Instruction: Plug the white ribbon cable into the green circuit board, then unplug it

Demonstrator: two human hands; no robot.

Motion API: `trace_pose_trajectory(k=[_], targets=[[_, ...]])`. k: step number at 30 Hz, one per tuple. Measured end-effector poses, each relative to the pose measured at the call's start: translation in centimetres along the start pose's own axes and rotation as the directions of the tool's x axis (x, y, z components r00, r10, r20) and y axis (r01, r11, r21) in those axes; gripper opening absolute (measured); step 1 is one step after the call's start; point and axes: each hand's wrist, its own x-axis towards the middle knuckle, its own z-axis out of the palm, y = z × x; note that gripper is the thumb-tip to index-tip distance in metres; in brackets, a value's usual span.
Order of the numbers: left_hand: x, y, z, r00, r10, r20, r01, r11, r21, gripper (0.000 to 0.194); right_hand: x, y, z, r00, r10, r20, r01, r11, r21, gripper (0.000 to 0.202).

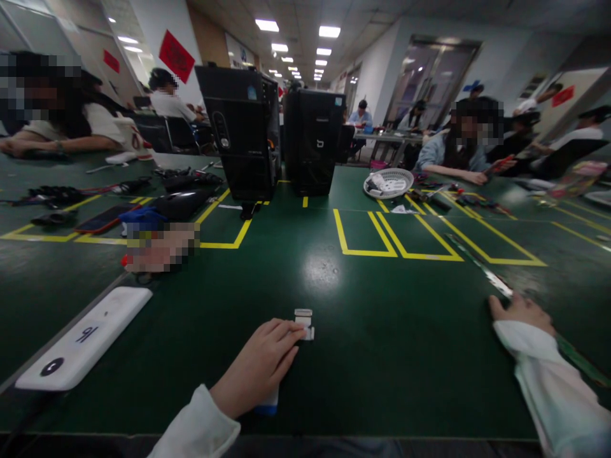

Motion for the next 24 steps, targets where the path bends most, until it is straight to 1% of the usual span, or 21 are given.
trace_pose_trajectory(k=[2, 6, 9, 12, 14, 16, 18, 19, 21, 24], targets=[[-0.1, -0.1, 0.1, 1.000, -0.007, 0.003, 0.007, 1.000, -0.011, 0.038, 0.2, 0.2, -0.2, 0.997, -0.023, 0.074, 0.026, 0.999, -0.035, 0.080], [-0.2, -0.1, 0.0, 1.000, -0.028, 0.013, 0.029, 0.997, -0.067, 0.039, 0.5, 0.3, 0.0, 0.993, -0.052, 0.107, 0.059, 0.996, -0.067, 0.079], [-0.3, 0.0, -0.2, 0.999, -0.049, 0.015, 0.050, 0.994, -0.102, 0.038, 0.5, 0.5, 0.7, 0.991, -0.092, 0.101, 0.100, 0.992, -0.072, 0.076], [-0.4, -0.2, -0.2, 0.997, -0.067, 0.024, 0.070, 0.990, -0.122, 0.038, 0.0, 0.7, 1.3, 0.983, -0.173, 0.068, 0.179, 0.980, -0.087, 0.074], [-0.6, -0.4, -0.1, 0.996, -0.083, 0.029, 0.086, 0.988, -0.131, 0.038, -0.7, 0.8, 1.6, 0.970, -0.241, 0.043, 0.244, 0.966, -0.090, 0.075], [-0.8, -0.6, 0.0, 0.995, -0.095, 0.021, 0.097, 0.986, -0.137, 0.038, -1.5, 0.9, 1.9, 0.946, -0.323, 0.029, 0.325, 0.943, -0.071, 0.076], [-1.0, -0.9, 0.0, 0.995, -0.096, -0.006, 0.095, 0.986, -0.139, 0.037, -2.3, 1.2, 2.2, 0.910, -0.414, -0.009, 0.414, 0.910, -0.036, 0.074], [-1.1, -1.0, -0.1, 0.995, -0.093, -0.031, 0.088, 0.987, -0.136, 0.037, -2.8, 1.3, 2.3, 0.883, -0.467, -0.039, 0.467, 0.884, -0.015, 0.072], [-1.3, -1.1, -0.3, 0.992, -0.085, -0.092, 0.074, 0.991, -0.113, 0.036, -3.6, 1.7, 2.4, 0.811, -0.575, -0.109, 0.581, 0.813, 0.033, 0.064], [-1.4, -1.1, -0.7, 0.985, -0.066, -0.159, 0.059, 0.997, -0.051, 0.033, -4.7, 2.3, 2.2, 0.690, -0.706, -0.157, 0.723, 0.679, 0.126, 0.055]])
